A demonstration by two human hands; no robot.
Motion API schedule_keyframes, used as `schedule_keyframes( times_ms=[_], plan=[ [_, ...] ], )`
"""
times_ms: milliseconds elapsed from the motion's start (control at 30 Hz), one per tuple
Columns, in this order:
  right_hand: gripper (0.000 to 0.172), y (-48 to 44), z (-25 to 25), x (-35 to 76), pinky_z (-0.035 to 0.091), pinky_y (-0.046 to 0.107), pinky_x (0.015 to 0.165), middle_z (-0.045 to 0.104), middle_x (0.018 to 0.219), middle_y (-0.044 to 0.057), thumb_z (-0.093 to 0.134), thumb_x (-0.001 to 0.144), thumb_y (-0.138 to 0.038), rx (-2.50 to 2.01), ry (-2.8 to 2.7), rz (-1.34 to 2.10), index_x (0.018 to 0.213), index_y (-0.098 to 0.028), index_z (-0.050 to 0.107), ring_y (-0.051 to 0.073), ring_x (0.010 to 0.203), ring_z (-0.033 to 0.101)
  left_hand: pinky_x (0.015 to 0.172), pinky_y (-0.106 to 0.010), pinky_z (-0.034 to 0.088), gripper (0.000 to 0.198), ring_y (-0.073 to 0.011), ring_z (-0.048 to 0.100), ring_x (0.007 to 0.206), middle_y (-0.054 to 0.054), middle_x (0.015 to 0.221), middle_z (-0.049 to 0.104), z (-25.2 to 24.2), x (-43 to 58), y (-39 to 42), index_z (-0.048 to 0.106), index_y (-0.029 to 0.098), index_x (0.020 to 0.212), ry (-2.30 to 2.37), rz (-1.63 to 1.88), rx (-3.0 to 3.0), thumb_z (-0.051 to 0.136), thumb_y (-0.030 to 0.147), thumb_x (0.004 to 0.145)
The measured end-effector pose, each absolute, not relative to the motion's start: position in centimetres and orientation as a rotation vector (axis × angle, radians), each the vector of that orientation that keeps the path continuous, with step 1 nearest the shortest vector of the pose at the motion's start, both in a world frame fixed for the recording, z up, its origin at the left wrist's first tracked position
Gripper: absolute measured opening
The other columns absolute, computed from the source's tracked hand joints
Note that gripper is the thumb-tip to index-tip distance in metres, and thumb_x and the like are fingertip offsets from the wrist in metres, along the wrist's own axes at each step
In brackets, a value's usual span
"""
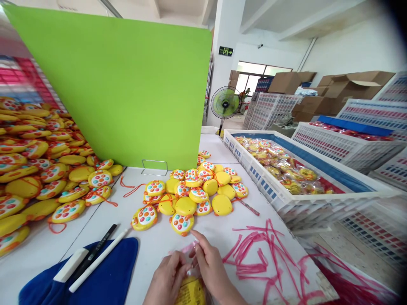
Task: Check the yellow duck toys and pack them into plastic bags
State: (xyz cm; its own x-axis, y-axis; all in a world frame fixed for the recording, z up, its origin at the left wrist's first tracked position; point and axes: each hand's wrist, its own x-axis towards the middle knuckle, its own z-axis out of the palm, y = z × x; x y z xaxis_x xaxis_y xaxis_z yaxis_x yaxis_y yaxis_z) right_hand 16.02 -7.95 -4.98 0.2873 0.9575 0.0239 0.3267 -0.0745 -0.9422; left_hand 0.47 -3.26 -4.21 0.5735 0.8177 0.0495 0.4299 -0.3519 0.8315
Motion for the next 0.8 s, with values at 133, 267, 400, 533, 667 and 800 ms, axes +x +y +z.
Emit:
schedule_keyframes(
  times_ms=[133,267,400,533,667,800],
  plan=[
    [0.044,-8.1,-5.1,15.8,0.053,0.029,0.059,0.066,0.077,0.002,0.037,0.098,-0.046,-1.415,-1.033,0.883,0.136,-0.025,0.046,0.017,0.061,0.062,0.097,-0.045,0.045,0.018,-0.0277,0.058,0.109,-0.007,0.109,0.067,-4.3,-0.4,-3.3,0.063,0.025,0.095,1.062,0.849,1.974,0.057,0.040,0.086],
    [0.045,-8.6,-4.7,15.9,0.055,0.030,0.063,0.067,0.082,0.003,0.041,0.097,-0.047,-1.351,-0.943,0.881,0.136,-0.024,0.043,0.017,0.067,0.066,0.088,-0.044,0.051,0.056,-0.0288,0.056,0.116,-0.016,0.137,0.049,-4.5,-0.9,-3.2,0.041,0.022,0.132,1.180,0.959,1.490,0.056,0.048,0.085],
    [0.044,-8.8,-4.4,16.0,0.056,0.030,0.066,0.068,0.084,0.003,0.042,0.097,-0.044,-1.338,-0.950,0.880,0.135,-0.022,0.043,0.018,0.069,0.066,0.063,-0.030,0.051,0.054,-0.0200,0.064,0.073,-0.009,0.090,0.069,-4.2,-0.6,-3.2,0.057,0.015,0.109,1.027,0.769,1.133,0.061,0.058,0.078],
    [0.040,-8.6,-4.7,16.9,0.057,0.036,0.076,0.067,0.101,0.008,0.041,0.097,-0.038,-1.461,-1.094,0.692,0.134,-0.023,0.044,0.021,0.087,0.066,0.060,-0.025,0.048,0.045,-0.0145,0.058,0.064,-0.002,0.072,0.065,-3.9,-0.2,-3.4,0.060,0.015,0.080,1.010,0.759,1.022,0.061,0.061,0.077],
    [0.033,-8.3,-4.1,17.6,0.043,0.050,0.100,0.059,0.123,0.009,0.046,0.095,-0.024,-1.505,-1.433,0.167,0.127,-0.025,0.053,0.026,0.119,0.050,0.060,-0.026,0.049,0.045,-0.0157,0.059,0.067,-0.003,0.076,0.067,-3.8,0.0,-3.5,0.061,0.016,0.081,0.994,0.775,1.011,0.063,0.060,0.075],
    [0.035,-8.0,-2.4,17.1,0.049,0.046,0.092,0.064,0.112,0.008,0.044,0.094,-0.013,-1.416,-1.692,0.136,0.126,-0.024,0.053,0.024,0.109,0.054,0.065,-0.029,0.051,0.043,-0.0211,0.064,0.079,-0.008,0.083,0.071,-3.6,0.2,-3.5,0.062,0.015,0.089,0.976,0.767,1.028,0.061,0.057,0.079]
  ],
)
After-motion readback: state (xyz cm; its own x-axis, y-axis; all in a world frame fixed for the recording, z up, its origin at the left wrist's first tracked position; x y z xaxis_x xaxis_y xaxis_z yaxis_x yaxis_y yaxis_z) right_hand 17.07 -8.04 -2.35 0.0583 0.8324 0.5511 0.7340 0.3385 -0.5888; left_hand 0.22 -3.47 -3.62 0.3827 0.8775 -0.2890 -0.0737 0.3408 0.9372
